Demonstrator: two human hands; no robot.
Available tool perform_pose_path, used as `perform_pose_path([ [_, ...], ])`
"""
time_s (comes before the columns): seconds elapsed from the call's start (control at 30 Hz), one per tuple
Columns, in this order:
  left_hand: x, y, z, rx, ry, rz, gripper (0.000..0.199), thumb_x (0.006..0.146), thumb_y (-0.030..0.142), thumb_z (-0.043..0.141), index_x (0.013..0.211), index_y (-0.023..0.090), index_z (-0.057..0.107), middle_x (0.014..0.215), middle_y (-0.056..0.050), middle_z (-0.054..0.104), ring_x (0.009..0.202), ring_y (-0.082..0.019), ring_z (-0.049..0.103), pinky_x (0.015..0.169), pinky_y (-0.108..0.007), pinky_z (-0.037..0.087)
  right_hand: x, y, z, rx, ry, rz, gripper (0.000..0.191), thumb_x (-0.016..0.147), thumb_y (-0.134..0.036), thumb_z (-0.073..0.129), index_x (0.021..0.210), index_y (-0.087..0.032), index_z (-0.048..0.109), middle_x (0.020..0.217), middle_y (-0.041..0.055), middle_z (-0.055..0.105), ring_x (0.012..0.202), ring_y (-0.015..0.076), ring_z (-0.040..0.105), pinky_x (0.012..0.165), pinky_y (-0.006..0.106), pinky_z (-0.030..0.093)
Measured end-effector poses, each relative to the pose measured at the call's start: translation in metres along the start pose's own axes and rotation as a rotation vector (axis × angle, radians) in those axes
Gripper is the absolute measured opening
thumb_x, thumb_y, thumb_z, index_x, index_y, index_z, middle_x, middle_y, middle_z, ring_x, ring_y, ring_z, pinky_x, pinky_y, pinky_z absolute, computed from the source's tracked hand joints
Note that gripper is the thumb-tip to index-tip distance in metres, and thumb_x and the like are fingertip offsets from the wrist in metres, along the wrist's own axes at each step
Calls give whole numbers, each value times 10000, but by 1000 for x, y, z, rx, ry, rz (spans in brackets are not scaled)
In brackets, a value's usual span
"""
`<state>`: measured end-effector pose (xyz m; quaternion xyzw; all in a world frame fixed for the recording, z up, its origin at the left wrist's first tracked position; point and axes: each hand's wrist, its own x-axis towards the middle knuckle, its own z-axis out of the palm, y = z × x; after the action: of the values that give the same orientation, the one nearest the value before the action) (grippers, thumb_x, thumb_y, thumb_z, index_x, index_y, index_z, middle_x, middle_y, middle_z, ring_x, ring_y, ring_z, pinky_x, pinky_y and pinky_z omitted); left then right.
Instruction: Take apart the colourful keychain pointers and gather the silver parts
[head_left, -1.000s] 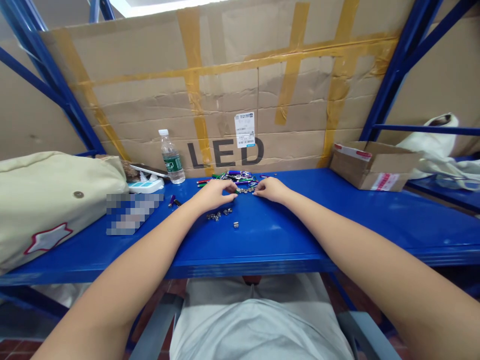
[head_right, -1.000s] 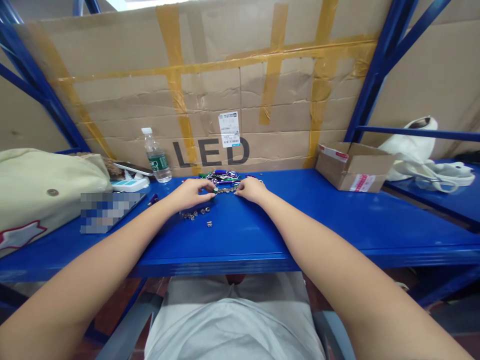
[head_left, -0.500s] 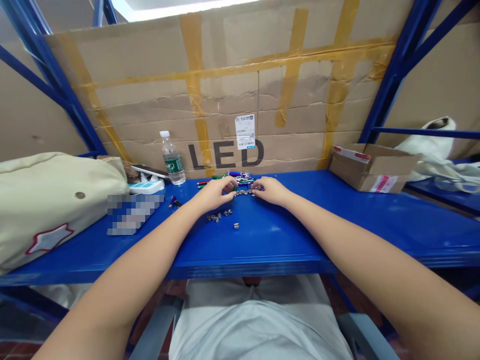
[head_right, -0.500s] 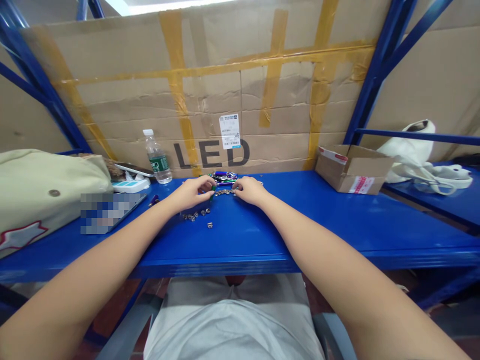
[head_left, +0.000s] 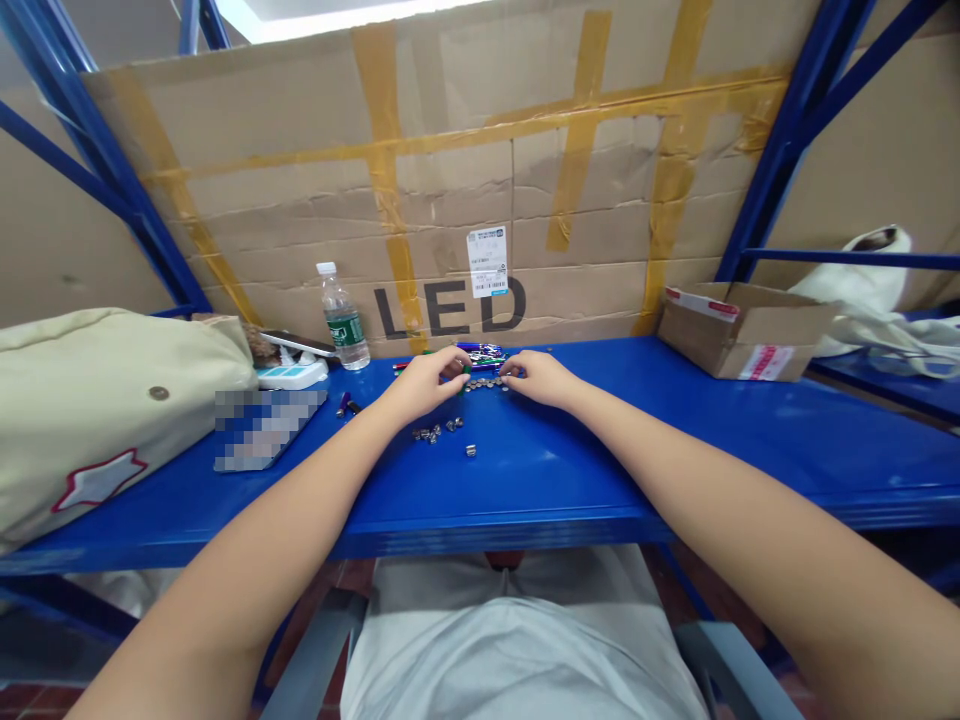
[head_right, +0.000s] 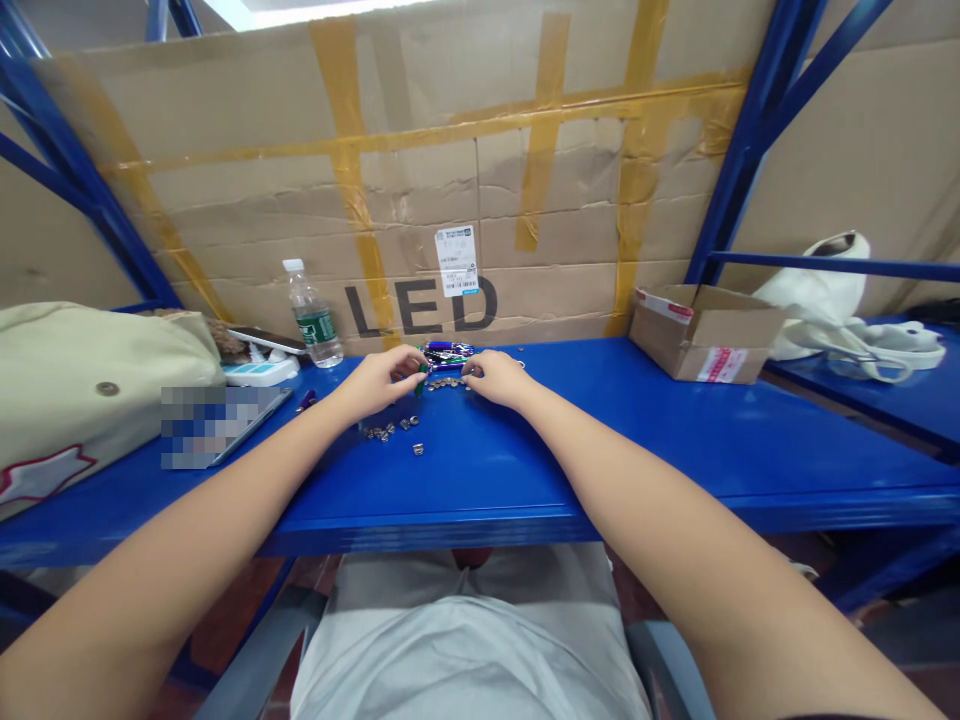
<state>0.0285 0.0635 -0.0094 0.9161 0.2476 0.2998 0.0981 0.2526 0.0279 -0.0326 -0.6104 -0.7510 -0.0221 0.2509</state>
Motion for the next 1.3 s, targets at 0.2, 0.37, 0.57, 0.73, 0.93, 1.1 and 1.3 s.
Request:
perform_pose_path([
  [0.2, 0, -1, -8, 31, 98, -53, 175, 788, 238, 551, 959, 205, 567, 797, -5, 641, 706, -121, 584, 696, -256, 476, -5, -10, -3, 45, 7, -60, 160, 825, -217, 581, 926, -193, 703, 985, 57, 706, 938, 207, 628, 833, 305, 456],
  [0.37, 1, -5, -17, 26, 153, -46, 183, 783, 235, 550, 962, 204, 564, 822, -11, 637, 742, -123, 584, 721, -256, 476, -14, -39, -2, 147, -17, -270, 174, 841, -223, 569, 955, -190, 696, 992, 50, 700, 942, 188, 621, 868, 307, 448],
  [0.57, 0, -11, -22, 1, 164, -39, 175, 780, 226, 553, 953, 201, 548, 786, -2, 615, 709, -114, 566, 688, -240, 469, -20, -62, 3, 177, -149, -522, 213, 851, -206, 568, 1020, -185, 696, 1019, 64, 672, 954, 179, 599, 889, 308, 438],
  [0.73, 1, -15, -18, -66, 170, -49, 292, 792, 238, 572, 1074, 201, 508, 845, -21, 640, 774, -136, 608, 720, -270, 480, -19, -57, 7, 129, -192, -528, 192, 820, -157, 593, 968, -177, 714, 967, 77, 669, 906, 192, 597, 843, 323, 449],
  [0.93, -1, -16, -11, -110, -34, -86, 357, 773, 265, 598, 1113, 183, 528, 913, -49, 667, 827, -165, 633, 741, -301, 496, -17, -50, 2, 203, -166, -368, 117, 777, -118, 622, 831, -175, 709, 878, 41, 704, 821, 170, 627, 782, 282, 458],
  [1.1, -1, -9, -4, -125, -167, -91, 238, 752, 212, 571, 978, 153, 616, 853, -38, 684, 777, -153, 630, 733, -281, 498, -16, -42, 0, 359, -6, -182, 70, 774, -181, 629, 805, -180, 691, 806, 19, 707, 743, 153, 624, 711, 272, 464],
  [1.3, 0, -7, -2, -28, -223, -68, 241, 757, 286, 581, 944, 154, 656, 854, -36, 694, 769, -169, 626, 701, -278, 489, -14, -39, 2, 535, 100, -66, 68, 735, -219, 651, 773, -166, 669, 728, 16, 677, 672, 142, 603, 627, 264, 464],
])
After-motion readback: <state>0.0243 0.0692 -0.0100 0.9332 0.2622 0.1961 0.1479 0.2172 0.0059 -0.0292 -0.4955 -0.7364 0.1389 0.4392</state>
